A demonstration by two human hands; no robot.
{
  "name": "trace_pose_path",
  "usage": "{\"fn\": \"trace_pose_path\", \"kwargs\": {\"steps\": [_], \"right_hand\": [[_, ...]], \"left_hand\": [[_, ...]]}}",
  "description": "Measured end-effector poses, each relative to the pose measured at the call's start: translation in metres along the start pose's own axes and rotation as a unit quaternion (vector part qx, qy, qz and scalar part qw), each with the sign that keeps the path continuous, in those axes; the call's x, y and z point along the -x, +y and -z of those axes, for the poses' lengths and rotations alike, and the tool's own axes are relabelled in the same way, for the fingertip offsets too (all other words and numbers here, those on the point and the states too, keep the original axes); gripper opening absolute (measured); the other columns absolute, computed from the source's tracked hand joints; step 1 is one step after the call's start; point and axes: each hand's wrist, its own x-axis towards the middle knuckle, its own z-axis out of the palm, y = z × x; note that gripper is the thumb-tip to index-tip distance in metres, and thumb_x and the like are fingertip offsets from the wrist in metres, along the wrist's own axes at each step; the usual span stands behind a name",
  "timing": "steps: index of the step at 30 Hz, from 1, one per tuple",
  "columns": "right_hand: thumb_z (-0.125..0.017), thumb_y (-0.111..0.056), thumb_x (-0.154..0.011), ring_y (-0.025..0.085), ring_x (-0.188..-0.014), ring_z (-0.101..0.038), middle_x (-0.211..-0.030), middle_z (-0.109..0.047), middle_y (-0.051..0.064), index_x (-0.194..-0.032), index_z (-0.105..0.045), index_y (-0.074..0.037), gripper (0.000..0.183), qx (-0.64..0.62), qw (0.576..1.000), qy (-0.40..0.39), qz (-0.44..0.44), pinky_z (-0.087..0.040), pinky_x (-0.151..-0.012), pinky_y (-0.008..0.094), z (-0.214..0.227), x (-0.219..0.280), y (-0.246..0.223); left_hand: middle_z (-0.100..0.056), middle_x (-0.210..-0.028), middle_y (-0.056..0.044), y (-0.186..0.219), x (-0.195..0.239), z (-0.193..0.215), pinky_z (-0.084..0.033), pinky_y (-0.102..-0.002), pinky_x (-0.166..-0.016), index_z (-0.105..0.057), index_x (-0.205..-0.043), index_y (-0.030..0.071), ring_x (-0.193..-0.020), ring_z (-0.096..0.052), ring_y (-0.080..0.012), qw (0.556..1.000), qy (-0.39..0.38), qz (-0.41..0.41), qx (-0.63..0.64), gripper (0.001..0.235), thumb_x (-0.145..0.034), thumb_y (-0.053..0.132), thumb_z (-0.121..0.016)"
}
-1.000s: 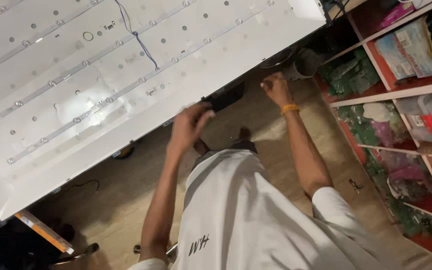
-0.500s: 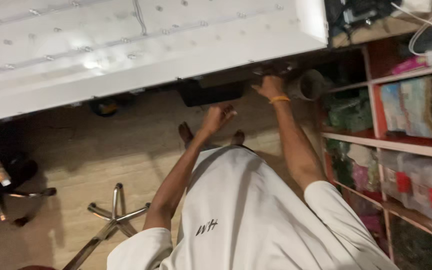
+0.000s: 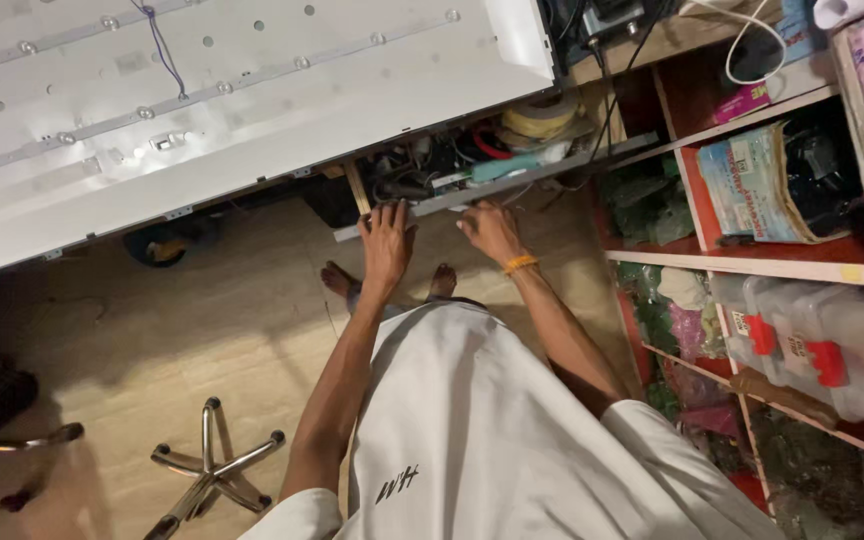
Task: The person secures a blue wire to the interior surface of a white appliance using clear tape. They retrieve tape from a drawer, apply it along the wire, and use pliers and a utility knife to cut the tape and adjust the wire.
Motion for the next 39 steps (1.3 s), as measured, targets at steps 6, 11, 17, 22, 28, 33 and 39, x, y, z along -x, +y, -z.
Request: {"fn": "trace_pose_path", "kwargs": {"steps": [6, 11, 17, 22, 28, 33, 39], "right_hand": [[-0.074, -0.025, -0.097, 0.03, -0.079, -0.072, -0.092, -0.075, 0.015, -0.098, -0.076, -0.001, 0.024, -0.108, 0.992, 0.049, 0.052, -0.056, -0.07, 0.039, 0.073, 0.048, -0.018], [-0.072, -0.021, -0.098, 0.025, -0.065, -0.072, -0.078, -0.074, 0.014, -0.1, -0.076, 0.0, 0.021, -0.16, 0.98, 0.099, -0.059, -0.054, -0.06, 0.037, 0.115, 0.031, -0.023], [-0.072, -0.019, -0.104, 0.023, -0.074, -0.074, -0.086, -0.075, 0.015, -0.103, -0.075, 0.0, 0.019, -0.134, 0.983, 0.121, 0.04, -0.055, -0.064, 0.034, 0.13, -0.023, -0.031], [-0.072, -0.018, -0.099, 0.024, -0.067, -0.072, -0.087, -0.075, 0.017, -0.103, -0.075, 0.001, 0.019, -0.15, 0.984, 0.076, 0.054, -0.053, -0.059, 0.035, 0.104, -0.05, -0.053], [-0.072, -0.014, -0.097, 0.027, -0.065, -0.071, -0.08, -0.073, 0.019, -0.101, -0.077, -0.001, 0.015, -0.1, 0.995, 0.011, 0.022, -0.052, -0.061, 0.038, 0.064, -0.051, -0.031], [-0.073, -0.014, -0.093, 0.027, -0.074, -0.074, -0.086, -0.075, 0.017, -0.102, -0.077, -0.002, 0.016, -0.1, 0.994, 0.028, 0.029, -0.056, -0.065, 0.036, 0.057, -0.044, 0.009], [-0.071, -0.015, -0.097, 0.025, -0.077, -0.075, -0.09, -0.075, 0.017, -0.107, -0.076, -0.004, 0.016, -0.126, 0.992, 0.001, -0.026, -0.057, -0.069, 0.036, 0.067, -0.045, 0.023]], "left_hand": [[-0.065, -0.118, -0.013, -0.001, 0.048, -0.019, -0.037, -0.052, -0.103, -0.062, -0.137, 0.004, -0.119, -0.056, -0.0313, 1.0, -0.011, 0.002, -0.014, 0.051, -0.09, 0.02, -0.074], [-0.07, -0.107, -0.009, 0.004, 0.066, -0.016, -0.042, -0.047, -0.094, -0.068, -0.123, 0.007, -0.106, -0.063, -0.0269, 0.991, -0.132, 0.031, 0.013, 0.037, -0.091, 0.023, -0.074], [-0.069, -0.102, -0.01, 0.011, 0.08, 0.0, -0.042, -0.048, -0.092, -0.069, -0.119, 0.006, -0.103, -0.062, -0.0295, 0.985, -0.173, 0.002, 0.021, 0.038, -0.087, 0.026, -0.074], [-0.069, -0.105, -0.011, 0.017, 0.086, 0.009, -0.042, -0.048, -0.095, -0.069, -0.121, 0.006, -0.106, -0.062, -0.03, 0.988, -0.149, -0.007, 0.032, 0.041, -0.088, 0.029, -0.071], [-0.069, -0.11, -0.013, 0.022, 0.088, 0.026, -0.042, -0.048, -0.097, -0.066, -0.129, 0.001, -0.106, -0.061, -0.0301, 0.987, -0.123, 0.002, 0.102, 0.053, -0.095, 0.042, -0.07], [-0.068, -0.117, -0.015, 0.015, 0.093, 0.043, -0.042, -0.048, -0.092, -0.067, -0.128, 0.001, -0.112, -0.06, -0.0312, 0.99, -0.098, 0.013, 0.105, 0.05, -0.094, 0.038, -0.071], [-0.066, -0.122, -0.015, 0.012, 0.102, 0.039, -0.043, -0.047, -0.096, -0.069, -0.123, 0.001, -0.117, -0.058, -0.0321, 0.99, -0.061, 0.034, 0.124, 0.044, -0.093, 0.031, -0.074]]}}
